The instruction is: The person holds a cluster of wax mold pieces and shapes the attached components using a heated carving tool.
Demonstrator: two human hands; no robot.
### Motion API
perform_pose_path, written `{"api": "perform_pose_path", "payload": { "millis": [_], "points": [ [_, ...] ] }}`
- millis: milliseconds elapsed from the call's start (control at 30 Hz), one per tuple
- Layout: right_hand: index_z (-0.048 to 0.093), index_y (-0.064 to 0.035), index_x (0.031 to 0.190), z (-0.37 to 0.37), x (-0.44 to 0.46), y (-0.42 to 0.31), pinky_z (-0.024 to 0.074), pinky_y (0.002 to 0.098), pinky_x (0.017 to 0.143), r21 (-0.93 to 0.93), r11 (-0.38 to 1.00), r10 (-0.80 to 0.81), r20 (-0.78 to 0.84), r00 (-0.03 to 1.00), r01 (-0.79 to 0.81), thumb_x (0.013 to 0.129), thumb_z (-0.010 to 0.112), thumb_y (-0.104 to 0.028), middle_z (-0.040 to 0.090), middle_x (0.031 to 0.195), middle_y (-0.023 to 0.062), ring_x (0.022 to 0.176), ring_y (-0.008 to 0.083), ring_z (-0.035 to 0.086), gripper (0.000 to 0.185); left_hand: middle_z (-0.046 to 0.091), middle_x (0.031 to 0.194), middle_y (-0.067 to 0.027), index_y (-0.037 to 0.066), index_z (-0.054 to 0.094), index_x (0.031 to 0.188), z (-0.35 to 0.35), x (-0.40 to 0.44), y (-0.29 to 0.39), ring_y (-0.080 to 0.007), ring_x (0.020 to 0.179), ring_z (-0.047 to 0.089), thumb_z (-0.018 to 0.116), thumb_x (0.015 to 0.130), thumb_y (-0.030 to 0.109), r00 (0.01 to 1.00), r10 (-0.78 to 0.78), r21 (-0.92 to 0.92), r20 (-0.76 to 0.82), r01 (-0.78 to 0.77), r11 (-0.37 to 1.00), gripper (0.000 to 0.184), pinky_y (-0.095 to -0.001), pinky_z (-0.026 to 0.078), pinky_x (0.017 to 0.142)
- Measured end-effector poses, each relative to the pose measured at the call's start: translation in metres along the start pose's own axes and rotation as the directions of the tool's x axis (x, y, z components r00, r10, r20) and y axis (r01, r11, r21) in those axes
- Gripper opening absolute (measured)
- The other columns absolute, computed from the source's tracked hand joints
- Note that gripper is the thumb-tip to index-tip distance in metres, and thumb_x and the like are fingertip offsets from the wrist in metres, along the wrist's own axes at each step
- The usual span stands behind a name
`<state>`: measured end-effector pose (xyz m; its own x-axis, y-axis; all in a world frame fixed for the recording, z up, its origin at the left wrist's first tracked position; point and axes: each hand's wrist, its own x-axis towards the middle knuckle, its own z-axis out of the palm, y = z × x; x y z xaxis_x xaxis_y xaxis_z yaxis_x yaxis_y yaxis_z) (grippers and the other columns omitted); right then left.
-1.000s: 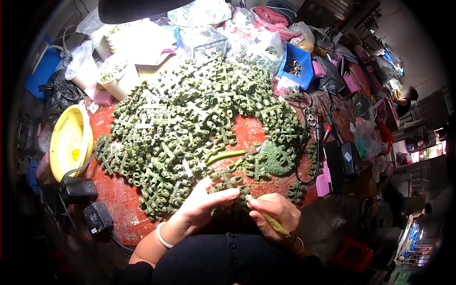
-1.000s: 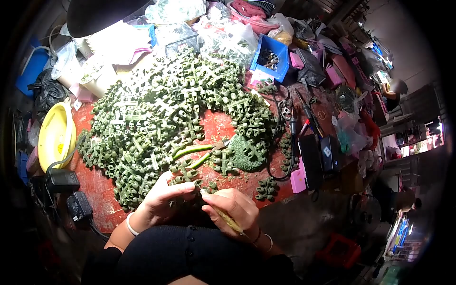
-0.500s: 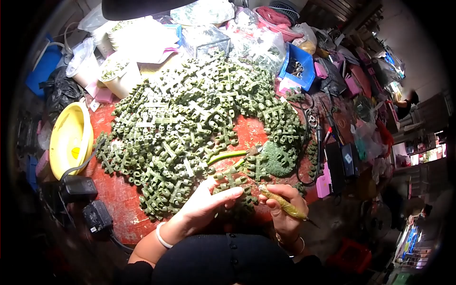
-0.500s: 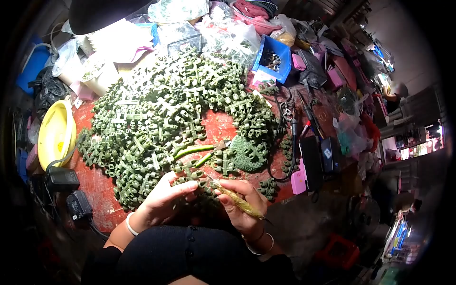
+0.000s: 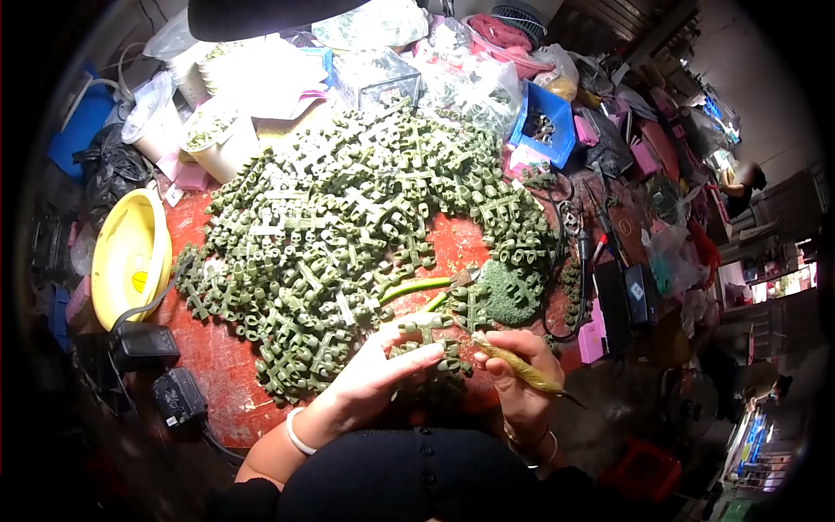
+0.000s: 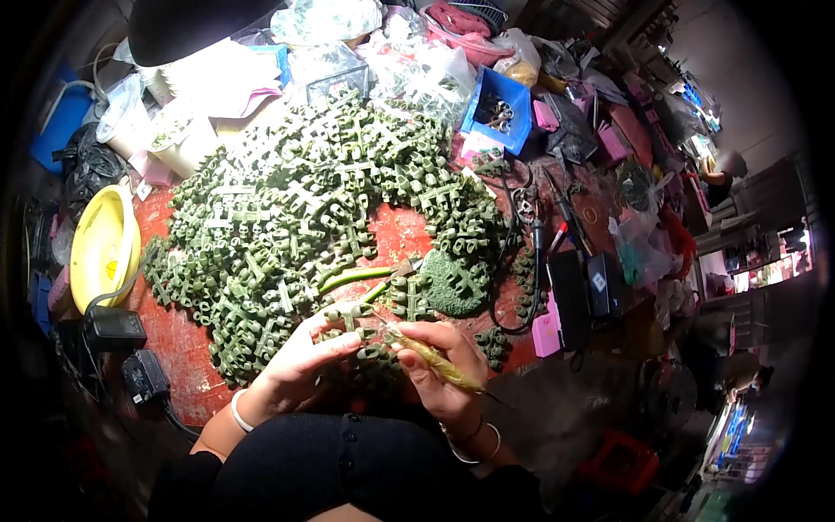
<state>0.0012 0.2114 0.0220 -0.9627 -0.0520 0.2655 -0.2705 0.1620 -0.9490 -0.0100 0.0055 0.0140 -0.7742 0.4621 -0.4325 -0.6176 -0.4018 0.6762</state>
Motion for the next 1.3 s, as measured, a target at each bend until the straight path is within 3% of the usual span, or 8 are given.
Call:
{"api": "perform_pose_path", "payload": {
  "millis": [100, 200, 600, 733, 967, 1100, 1200, 1300],
  "points": [
    [0.067, 0.0023, 0.110, 0.001, 0.009, 0.000, 0.0502, 0.0271, 0.076, 0.090, 0.992, -0.107, 0.153, 0.982, 0.094, 0.086, 0.073, -0.004, 0.068, 0.095, 0.0115, 0.085, 0.0177, 0.064, 0.025, 0.052, 0.137, -0.0062, 0.007, 0.054, 0.137, 0.006, -0.003, 0.007, -0.0144, 0.120, 0.050, 0.069, 0.089, 0.016, 0.996, 0.089, 0.018, 0.010, -0.090, 0.996, 0.051, -0.0313, 0.041, 0.100],
    [0.068, 0.0026, 0.106, 0.005, 0.007, 0.015, 0.0501, 0.0273, 0.074, 0.022, 0.998, -0.065, 0.037, 0.997, 0.064, 0.086, 0.073, -0.003, 0.068, 0.092, 0.0124, 0.083, 0.0184, 0.064, 0.022, 0.054, 0.135, -0.0061, 0.006, 0.052, 0.137, -0.002, 0.003, -0.004, -0.0147, 0.121, 0.051, 0.069, 0.088, 0.017, 0.995, 0.092, -0.066, 0.031, -0.090, 0.994, 0.053, -0.0314, 0.041, 0.101],
    [0.069, 0.0016, 0.106, 0.006, 0.005, 0.016, 0.0507, 0.0289, 0.073, 0.110, 0.962, -0.258, 0.064, 0.964, 0.250, 0.085, 0.073, -0.001, 0.068, 0.090, 0.0114, 0.082, 0.0197, 0.064, 0.022, 0.061, 0.123, -0.0053, 0.008, 0.047, 0.140, -0.008, -0.001, -0.003, -0.0142, 0.107, 0.059, 0.070, 0.087, 0.019, 0.990, 0.010, -0.240, 0.138, 0.023, 0.971, 0.059, -0.0275, 0.051, 0.085],
    [0.069, 0.0020, 0.107, 0.007, 0.003, 0.014, 0.0509, 0.0275, 0.074, 0.150, 0.985, -0.091, -0.003, 0.996, 0.090, 0.083, 0.075, 0.000, 0.068, 0.093, 0.0110, 0.082, 0.0186, 0.064, 0.025, 0.062, 0.120, -0.0050, 0.009, 0.047, 0.140, 0.000, -0.002, 0.001, -0.0115, 0.101, 0.059, 0.071, 0.087, 0.021, 0.990, 0.028, -0.255, 0.141, 0.009, 0.967, 0.059, -0.0254, 0.050, 0.078],
    [0.069, 0.0031, 0.105, 0.003, 0.003, 0.008, 0.0511, 0.0290, 0.073, 0.111, 0.976, -0.193, 0.031, 0.981, 0.189, 0.083, 0.074, -0.001, 0.067, 0.092, 0.0122, 0.082, 0.0200, 0.064, 0.023, 0.057, 0.127, -0.0044, 0.010, 0.058, 0.132, 0.002, -0.006, 0.006, -0.0134, 0.108, 0.056, 0.070, 0.089, 0.015, 0.993, 0.106, 0.125, 0.060, -0.113, 0.986, 0.045, -0.0273, 0.050, 0.087],
    [0.069, 0.0036, 0.105, 0.005, 0.002, 0.008, 0.0512, 0.0298, 0.073, 0.105, 0.985, -0.142, 0.018, 0.990, 0.139, 0.083, 0.075, -0.003, 0.067, 0.091, 0.0123, 0.082, 0.0211, 0.065, 0.023, 0.055, 0.133, -0.0065, 0.008, 0.059, 0.130, 0.000, -0.003, -0.001, -0.0186, 0.121, 0.053, 0.071, 0.090, 0.015, 0.978, 0.188, 0.127, 0.087, -0.198, 0.972, 0.043, -0.0354, 0.043, 0.102],
    [0.068, 0.0042, 0.105, 0.004, 0.003, 0.009, 0.0511, 0.0295, 0.073, 0.105, 0.965, -0.247, 0.052, 0.967, 0.241, 0.085, 0.074, -0.003, 0.067, 0.091, 0.0124, 0.082, 0.0209, 0.064, 0.022, 0.055, 0.133, -0.0071, 0.009, 0.059, 0.130, -0.001, -0.003, -0.005, -0.0178, 0.120, 0.054, 0.071, 0.090, 0.015, 0.949, 0.296, 0.207, 0.106, -0.312, 0.927, 0.042, -0.0357, 0.043, 0.102],
    [0.068, 0.0037, 0.106, 0.006, -0.001, 0.003, 0.0506, 0.0278, 0.072, 0.076, 0.991, -0.114, -0.007, 0.993, 0.114, 0.087, 0.072, -0.002, 0.067, 0.092, 0.0116, 0.081, 0.0191, 0.064, 0.020, 0.056, 0.132, -0.0072, 0.009, 0.060, 0.129, 0.000, -0.001, -0.004, -0.0178, 0.121, 0.053, 0.071, 0.091, 0.016, 0.939, 0.323, 0.276, 0.117, -0.343, 0.898, 0.041, -0.0368, 0.043, 0.103]
  ]
}}
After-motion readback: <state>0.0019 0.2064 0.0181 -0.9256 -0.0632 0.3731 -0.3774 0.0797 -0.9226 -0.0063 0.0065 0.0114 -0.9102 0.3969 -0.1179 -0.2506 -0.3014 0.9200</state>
